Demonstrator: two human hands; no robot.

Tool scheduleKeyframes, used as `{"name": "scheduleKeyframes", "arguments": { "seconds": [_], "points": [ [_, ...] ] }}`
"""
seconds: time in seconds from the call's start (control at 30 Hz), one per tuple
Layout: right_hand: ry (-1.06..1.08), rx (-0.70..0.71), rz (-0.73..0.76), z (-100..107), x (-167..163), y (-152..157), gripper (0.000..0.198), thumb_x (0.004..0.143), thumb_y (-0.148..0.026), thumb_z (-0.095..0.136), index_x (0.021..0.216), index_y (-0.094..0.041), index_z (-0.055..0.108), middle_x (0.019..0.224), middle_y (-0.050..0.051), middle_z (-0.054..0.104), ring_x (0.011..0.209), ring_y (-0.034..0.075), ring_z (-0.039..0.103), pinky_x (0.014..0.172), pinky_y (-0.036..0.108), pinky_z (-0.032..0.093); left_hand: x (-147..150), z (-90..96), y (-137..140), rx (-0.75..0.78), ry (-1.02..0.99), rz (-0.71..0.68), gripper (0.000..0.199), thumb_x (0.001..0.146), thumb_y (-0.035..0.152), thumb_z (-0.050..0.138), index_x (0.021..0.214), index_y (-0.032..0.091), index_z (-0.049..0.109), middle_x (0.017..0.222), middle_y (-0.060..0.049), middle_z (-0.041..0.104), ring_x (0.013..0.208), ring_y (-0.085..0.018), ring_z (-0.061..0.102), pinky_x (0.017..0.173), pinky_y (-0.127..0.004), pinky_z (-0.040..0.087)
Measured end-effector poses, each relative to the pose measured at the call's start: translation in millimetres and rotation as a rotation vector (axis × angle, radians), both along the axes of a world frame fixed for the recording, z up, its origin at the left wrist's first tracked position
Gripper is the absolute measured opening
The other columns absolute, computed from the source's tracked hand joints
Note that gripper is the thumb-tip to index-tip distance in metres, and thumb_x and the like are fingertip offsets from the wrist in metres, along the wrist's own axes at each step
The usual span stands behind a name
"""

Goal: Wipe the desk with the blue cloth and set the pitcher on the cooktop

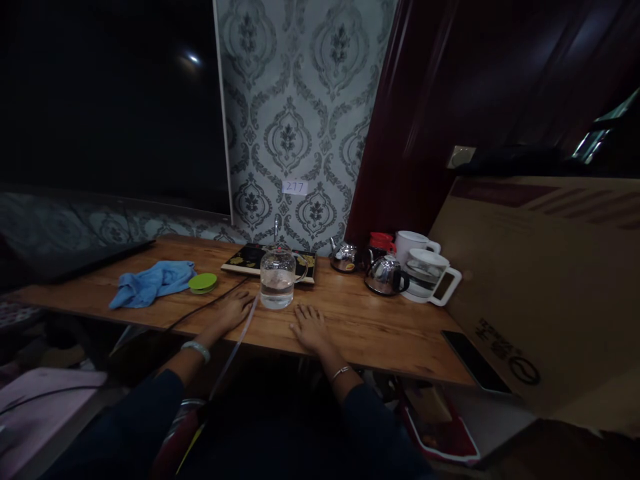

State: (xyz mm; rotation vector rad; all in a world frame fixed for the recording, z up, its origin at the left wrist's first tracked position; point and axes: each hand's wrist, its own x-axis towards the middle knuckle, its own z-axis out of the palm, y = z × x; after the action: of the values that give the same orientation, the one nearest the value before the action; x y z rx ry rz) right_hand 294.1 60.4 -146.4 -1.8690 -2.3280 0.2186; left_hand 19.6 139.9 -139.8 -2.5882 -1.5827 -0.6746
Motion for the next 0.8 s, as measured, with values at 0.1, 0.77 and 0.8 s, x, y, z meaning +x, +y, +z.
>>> {"name": "scheduleKeyframes", "arguments": {
  "seconds": [0.1, 0.77, 0.8],
  "points": [
    [-0.002, -0.006, -0.006, 0.2, -0.3, -0.2, 0.062, 0.098, -0.051, 0.026, 0.154, -0.024, 0.022, 0.16, 0.001, 0.017, 0.146, 0.024, 0.013, 0.117, 0.045, 0.009, 0.1, 0.2, 0.2, -0.005, 0.005, 0.0, 0.034, 0.093, 0.027, 0.042, 0.116, 0.022, 0.067, 0.119, -0.009, 0.064, 0.114, -0.024, 0.054, 0.104, -0.039, 0.039],
    [-0.012, -0.01, 0.013, 4.6, -0.5, -4.7, 0.061, 0.099, -0.049, 0.024, 0.154, -0.024, 0.023, 0.16, 0.0, 0.017, 0.147, 0.024, 0.012, 0.117, 0.043, 0.009, 1.6, 3.3, -2.6, -0.006, 0.04, 0.008, 0.035, 0.094, 0.027, 0.042, 0.117, 0.021, 0.067, 0.119, -0.01, 0.064, 0.114, -0.024, 0.055, 0.103, -0.038, 0.039],
    [-0.013, -0.012, 0.017, 5.9, -0.6, -6.1, 0.06, 0.099, -0.049, 0.024, 0.154, -0.024, 0.022, 0.16, 0.0, 0.018, 0.147, 0.023, 0.013, 0.117, 0.043, 0.01, 1.7, 3.6, -2.6, -0.005, 0.044, 0.007, 0.035, 0.093, 0.026, 0.042, 0.116, 0.021, 0.067, 0.118, -0.01, 0.065, 0.113, -0.023, 0.055, 0.104, -0.038, 0.039]
  ]
}}
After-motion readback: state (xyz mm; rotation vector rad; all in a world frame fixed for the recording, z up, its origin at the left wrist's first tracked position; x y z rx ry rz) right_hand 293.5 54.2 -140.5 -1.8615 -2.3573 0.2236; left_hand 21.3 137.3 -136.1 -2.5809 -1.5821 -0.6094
